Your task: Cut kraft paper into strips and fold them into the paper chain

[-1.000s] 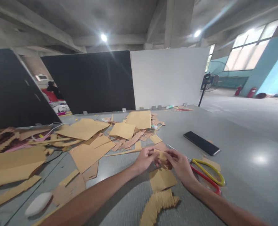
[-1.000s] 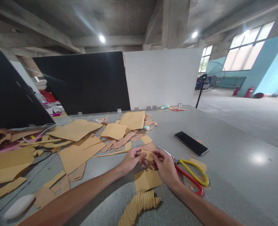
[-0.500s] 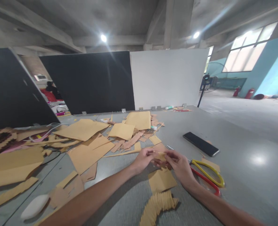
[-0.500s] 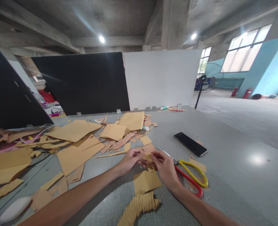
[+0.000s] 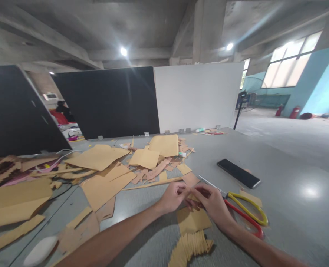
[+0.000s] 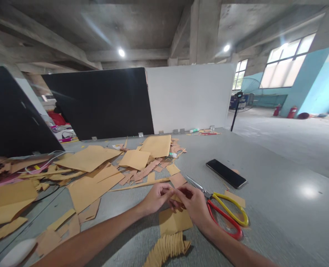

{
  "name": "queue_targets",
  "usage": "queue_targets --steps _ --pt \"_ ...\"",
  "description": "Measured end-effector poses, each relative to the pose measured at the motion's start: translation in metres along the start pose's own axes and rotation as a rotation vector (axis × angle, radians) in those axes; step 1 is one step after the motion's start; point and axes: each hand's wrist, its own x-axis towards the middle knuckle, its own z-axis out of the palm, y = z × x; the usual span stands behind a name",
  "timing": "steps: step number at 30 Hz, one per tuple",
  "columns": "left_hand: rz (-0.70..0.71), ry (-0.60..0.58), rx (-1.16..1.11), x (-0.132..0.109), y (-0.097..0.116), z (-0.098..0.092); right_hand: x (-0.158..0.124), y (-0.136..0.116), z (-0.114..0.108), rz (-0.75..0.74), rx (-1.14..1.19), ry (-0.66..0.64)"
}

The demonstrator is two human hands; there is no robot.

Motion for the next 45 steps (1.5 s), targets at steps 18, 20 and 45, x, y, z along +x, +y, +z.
queue_targets --steps 18,20,45 --pt "-0.040 0.077 -0.013 -0.002 -0.002 -0.003 -0.007 0.002 0.002 -0.044 -0.180 0.014" --pt "-0.039 0.076 -0.013 -0.001 -0.003 -0.004 -0.007 0.002 0.002 -0.061 -0.197 0.025" --pt "0.032 0.176 0.060 0.000 -0.004 -0.004 0.002 -0.018 0.002 -0.158 -0.416 -0.044"
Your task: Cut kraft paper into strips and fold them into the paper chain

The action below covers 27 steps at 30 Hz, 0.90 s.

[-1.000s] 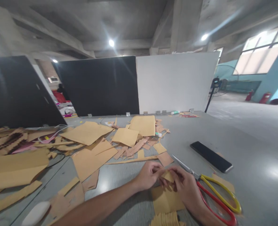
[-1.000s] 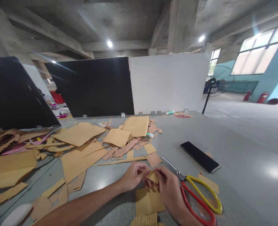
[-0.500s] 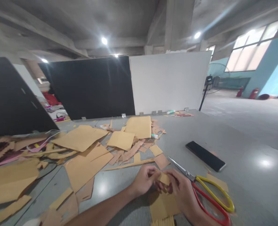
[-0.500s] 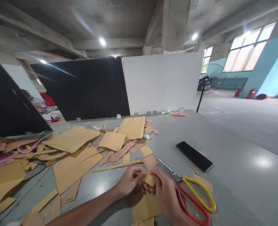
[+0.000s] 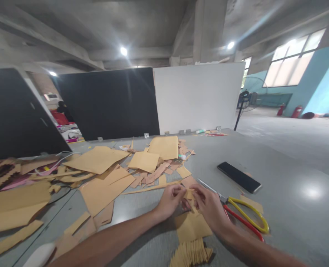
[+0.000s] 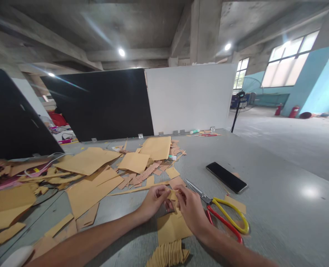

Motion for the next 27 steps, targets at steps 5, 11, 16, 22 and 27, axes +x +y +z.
queue_targets --steps 5,11,16,22,27 --pt "0.009 0.002 0.021 0.000 -0.002 -0.001 0.000 0.009 -0.005 -0.145 -0.127 -0.005" --pt "0.013 0.006 0.041 -0.002 -0.001 -0.001 -0.009 0.017 -0.004 -0.110 -0.104 -0.027" --pt "-0.010 -0.066 0.008 -0.002 0.005 -0.001 -0.015 0.018 -0.002 0.007 0.071 0.069" --pt "0.003 0.017 -0.002 -0.002 0.010 -0.002 -0.017 0.006 -0.006 0.008 0.048 0.029" --pt "-0.012 0.013 -0.074 -0.002 0.014 -0.002 -0.018 -0.003 -0.012 0.054 0.008 -0.015"
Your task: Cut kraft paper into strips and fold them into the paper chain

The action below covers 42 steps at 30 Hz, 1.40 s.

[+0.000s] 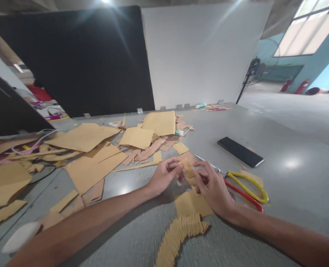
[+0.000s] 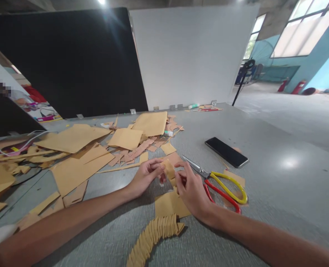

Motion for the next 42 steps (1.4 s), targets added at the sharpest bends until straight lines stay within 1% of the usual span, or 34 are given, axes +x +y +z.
queue_targets --steps 2,4,7,12,16,19,23,25,27,30,35,39,42 --pt "-0.009 -0.085 0.018 0.000 0.001 0.000 -0.001 0.000 0.000 0.017 -0.001 0.021" --pt "-0.009 -0.133 0.059 0.000 0.002 0.000 -0.001 0.000 -0.001 0.011 -0.036 0.023" --pt "-0.003 -0.114 0.110 0.000 0.003 -0.001 0.001 0.000 -0.001 -0.010 -0.096 -0.011" --pt "-0.012 -0.071 0.184 -0.001 0.003 -0.001 0.003 -0.006 -0.004 -0.041 -0.116 -0.055" --pt "-0.014 -0.084 0.211 -0.002 0.003 -0.002 0.005 -0.007 -0.005 -0.015 -0.128 -0.069" --pt "0.002 -0.089 0.238 -0.002 0.003 -0.002 0.006 -0.004 -0.005 0.006 -0.080 -0.071" --pt "0.024 -0.084 0.274 -0.004 0.006 0.001 0.005 -0.004 -0.006 0.050 0.101 -0.119" --pt "0.024 -0.100 0.282 -0.006 0.007 0.002 0.005 -0.004 -0.006 0.072 0.153 -0.114" --pt "0.021 -0.119 0.253 -0.007 0.008 0.004 0.004 -0.003 -0.005 0.090 0.148 -0.095" --pt "0.016 -0.140 0.145 -0.008 0.007 0.004 0.002 -0.001 -0.004 0.097 0.144 -0.086" --pt "-0.016 -0.160 0.036 -0.003 0.003 0.000 0.000 0.002 -0.002 0.108 0.223 -0.057" --pt "-0.007 -0.155 -0.047 0.000 0.000 -0.001 -0.001 0.005 -0.002 0.094 0.188 -0.027" --pt "-0.039 -0.151 -0.132 0.001 -0.001 -0.003 0.000 0.007 -0.001 0.099 0.194 -0.017"
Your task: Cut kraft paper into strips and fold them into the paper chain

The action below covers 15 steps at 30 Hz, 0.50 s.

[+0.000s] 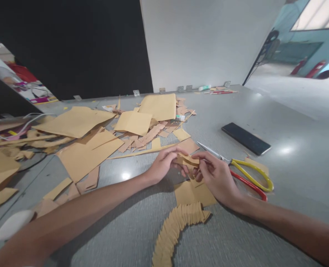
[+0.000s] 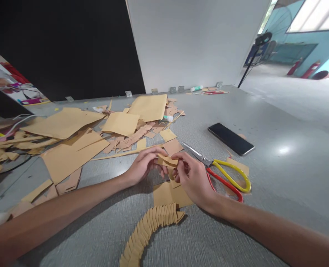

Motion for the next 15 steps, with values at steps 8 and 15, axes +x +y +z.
queue_targets --steps 8,15 --pt "-0.006 0.051 0.170 -0.0005 0.0003 -0.0007 0.0046 0.0001 0.0016 -0.015 0.066 0.024" --pt "-0.085 0.032 0.148 -0.0003 0.0014 0.0014 0.0071 0.0050 0.0016 -0.036 0.079 0.071"
